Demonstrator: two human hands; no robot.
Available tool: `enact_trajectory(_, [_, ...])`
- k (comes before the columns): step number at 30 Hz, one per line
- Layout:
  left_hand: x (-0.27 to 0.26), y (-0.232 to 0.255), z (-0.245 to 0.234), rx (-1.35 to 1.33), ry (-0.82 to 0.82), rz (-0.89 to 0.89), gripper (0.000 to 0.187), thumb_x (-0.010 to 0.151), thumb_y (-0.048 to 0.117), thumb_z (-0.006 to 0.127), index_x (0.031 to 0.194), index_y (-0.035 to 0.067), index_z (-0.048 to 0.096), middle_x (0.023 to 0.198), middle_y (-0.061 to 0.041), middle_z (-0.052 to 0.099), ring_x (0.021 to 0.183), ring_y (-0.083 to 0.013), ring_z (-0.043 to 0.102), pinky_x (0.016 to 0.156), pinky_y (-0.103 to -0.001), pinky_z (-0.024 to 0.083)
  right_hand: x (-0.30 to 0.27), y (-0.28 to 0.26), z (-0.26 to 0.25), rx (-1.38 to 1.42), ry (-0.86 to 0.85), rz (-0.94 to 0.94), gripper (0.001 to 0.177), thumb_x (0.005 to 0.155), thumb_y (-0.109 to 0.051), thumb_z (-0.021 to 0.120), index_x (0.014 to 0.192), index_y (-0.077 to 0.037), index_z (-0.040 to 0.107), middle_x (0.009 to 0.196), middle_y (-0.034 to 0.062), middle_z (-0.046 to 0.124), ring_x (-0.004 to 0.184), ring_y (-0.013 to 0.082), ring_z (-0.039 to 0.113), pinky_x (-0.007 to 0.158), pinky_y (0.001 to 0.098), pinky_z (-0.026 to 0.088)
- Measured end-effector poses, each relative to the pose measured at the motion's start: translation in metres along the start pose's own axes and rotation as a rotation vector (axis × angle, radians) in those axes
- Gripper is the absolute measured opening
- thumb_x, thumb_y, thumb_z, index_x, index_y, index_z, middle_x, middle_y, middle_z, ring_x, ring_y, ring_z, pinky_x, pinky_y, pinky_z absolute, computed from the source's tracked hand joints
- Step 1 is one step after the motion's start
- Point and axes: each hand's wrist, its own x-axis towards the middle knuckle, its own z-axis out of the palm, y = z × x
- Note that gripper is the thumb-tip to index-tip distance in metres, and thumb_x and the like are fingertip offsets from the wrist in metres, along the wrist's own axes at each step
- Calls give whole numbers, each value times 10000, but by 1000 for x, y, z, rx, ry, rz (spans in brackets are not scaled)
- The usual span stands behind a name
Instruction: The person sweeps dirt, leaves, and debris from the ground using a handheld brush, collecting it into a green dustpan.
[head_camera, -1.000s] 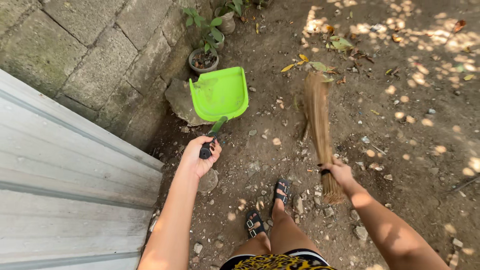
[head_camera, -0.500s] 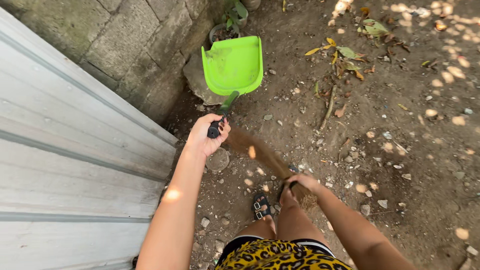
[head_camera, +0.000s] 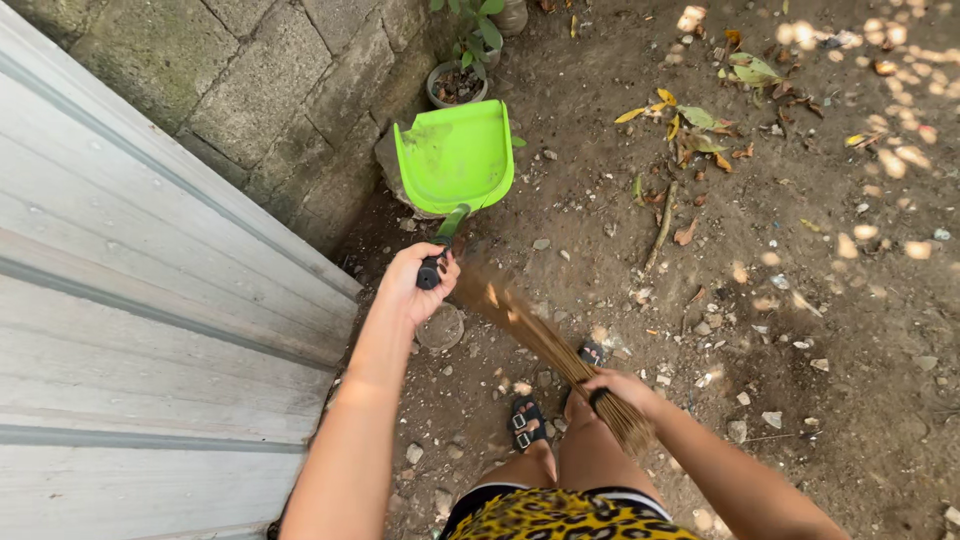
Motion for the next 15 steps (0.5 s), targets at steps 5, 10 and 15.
enact_trajectory(5, [-6, 5, 7, -6, -8, -33, 175, 882, 72, 595, 906, -78, 509, 805, -152, 571, 671, -229, 611, 484, -240, 528, 52, -45, -48, 79, 66, 34, 487, 848, -200, 736, 1271, 21, 645, 909, 199, 725, 618, 317, 705, 554, 448, 620])
enact_trajectory(10, [-10, 8, 15, 40, 4, -30, 197, 884, 80, 604, 906, -88, 504, 796, -165, 567, 641, -213, 589, 457, -238, 511, 22, -102, -120, 58, 427, -16, 383, 886, -257, 706, 1203, -43, 727, 919, 210, 745, 642, 306, 717, 593, 419, 612])
enact_trajectory(15, [1, 6, 24, -2, -54, -62, 176, 895, 63, 594, 917, -84, 499, 805, -150, 559, 648, -180, 579, 464, -231, 514, 2, -93, -116, -419, 743, -529, 486, 867, -203, 787, 1304, -72, 617, 1113, 131, 504, 702, 235, 716, 593, 381, 672])
